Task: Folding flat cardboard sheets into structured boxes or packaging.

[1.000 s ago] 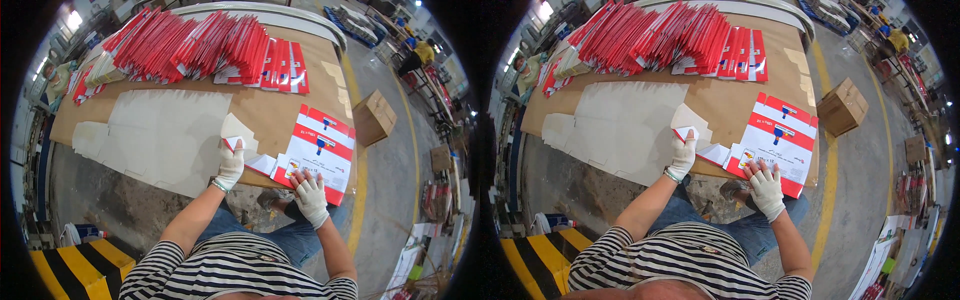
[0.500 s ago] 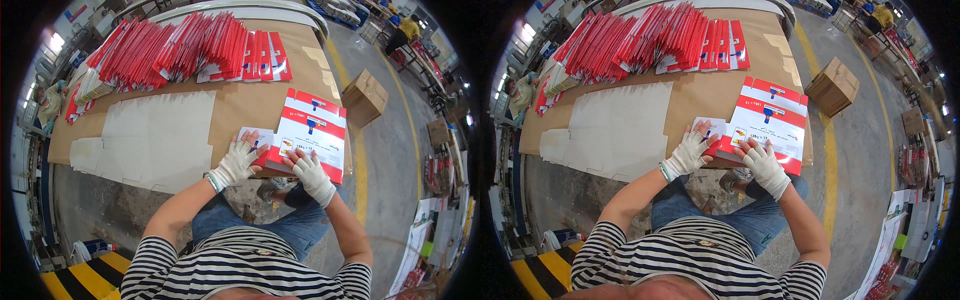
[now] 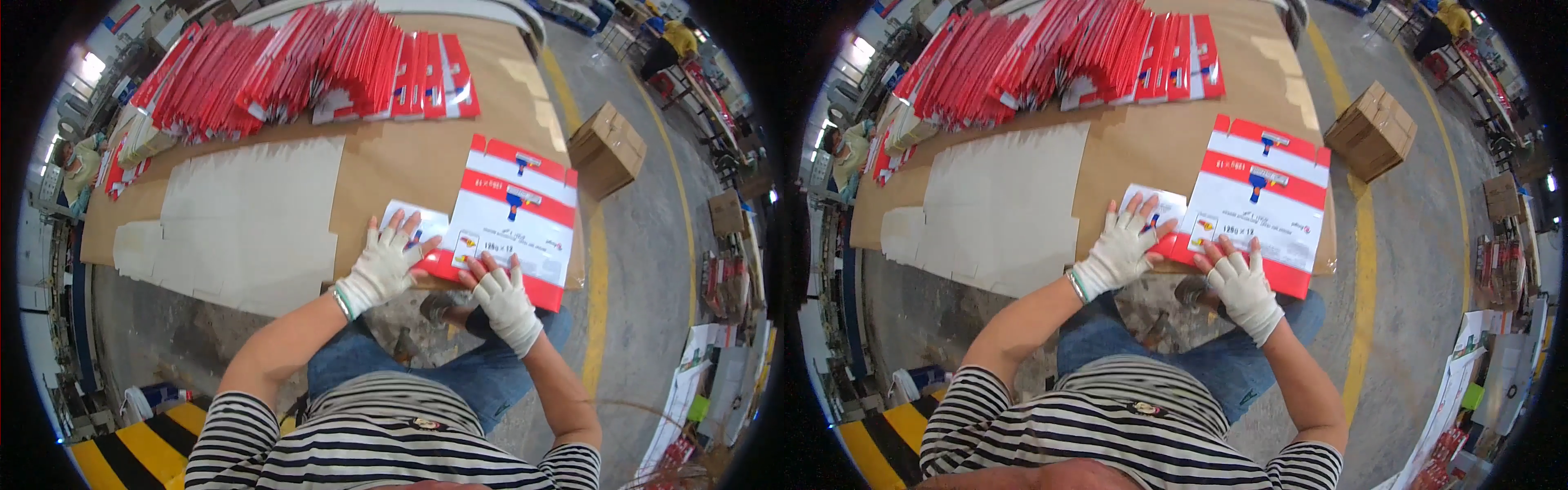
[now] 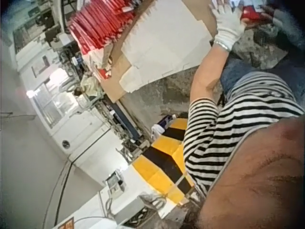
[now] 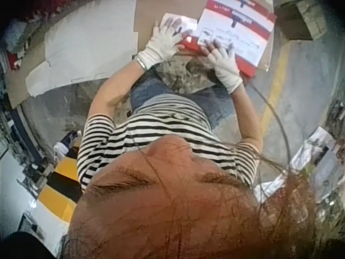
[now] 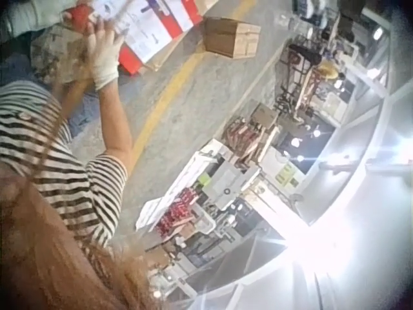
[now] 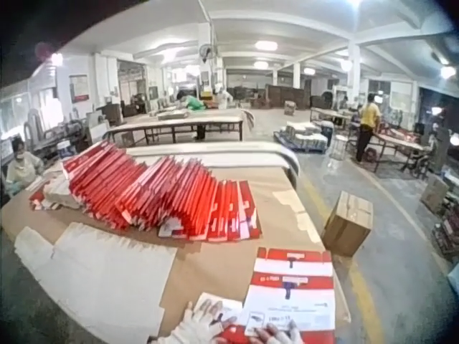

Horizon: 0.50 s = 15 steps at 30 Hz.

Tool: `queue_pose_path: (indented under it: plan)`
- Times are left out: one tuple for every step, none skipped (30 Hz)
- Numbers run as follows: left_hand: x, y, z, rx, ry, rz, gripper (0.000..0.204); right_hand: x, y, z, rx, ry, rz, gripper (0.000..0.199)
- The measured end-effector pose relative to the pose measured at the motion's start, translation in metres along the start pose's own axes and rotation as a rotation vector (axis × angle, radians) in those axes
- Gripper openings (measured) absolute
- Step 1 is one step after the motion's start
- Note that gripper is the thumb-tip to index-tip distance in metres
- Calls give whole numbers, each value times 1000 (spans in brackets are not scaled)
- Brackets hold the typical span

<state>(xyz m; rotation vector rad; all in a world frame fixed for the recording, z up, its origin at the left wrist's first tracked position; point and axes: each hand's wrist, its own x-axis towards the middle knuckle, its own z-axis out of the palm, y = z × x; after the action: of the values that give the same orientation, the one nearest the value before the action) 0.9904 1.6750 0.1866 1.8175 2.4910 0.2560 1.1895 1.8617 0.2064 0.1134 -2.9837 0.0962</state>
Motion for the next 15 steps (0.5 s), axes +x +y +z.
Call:
queue_pose_path:
  plan:
    - [5, -1, -6, 9, 18, 16, 68, 2, 1, -5, 19, -4, 8, 55]
    - [6, 0, -8, 18, 36, 32, 68, 2, 1, -8, 4, -24, -13, 55]
    - [1, 4, -7, 9, 24, 27, 68, -1, -2, -8, 15, -36, -13, 55]
    - [2, 2, -9, 5, -1, 19, 68, 1, -1, -9, 17, -34, -25, 56]
    - [3, 1, -9, 1, -26, 12, 68, 2, 0, -9, 18, -31, -38, 56]
    - [3, 2, -8, 15, -16, 17, 69, 2, 0, -10, 8, -47, -39, 57]
    - [3, 2, -6, 15, -17, 14, 69, 1, 0, -9, 10, -47, -43, 57]
    - [3, 2, -5, 16, -15, 13, 69, 0, 0, -8, 19, -43, -40, 57]
    - [3, 1, -4, 16, -13, 13, 69, 1, 0, -8, 28, -39, -37, 57]
    - [2, 2, -5, 14, -18, 9, 69, 1, 0, -10, 15, -43, -44, 57]
    - [1, 3, -8, 17, -24, -4, 69, 1, -1, -9, 20, -47, -47, 57]
    - [1, 4, -9, 19, -31, -17, 69, 1, -1, -8, 37, -30, -36, 57]
    - [0, 4, -7, 17, -35, -22, 69, 1, -1, -8, 52, -12, -25, 56]
    - [0, 4, -6, 4, -15, -33, 69, 2, -3, -7, 59, -11, -9, 57]
    - [0, 5, -5, -7, 4, -43, 69, 0, -2, -5, 64, -16, -13, 57]
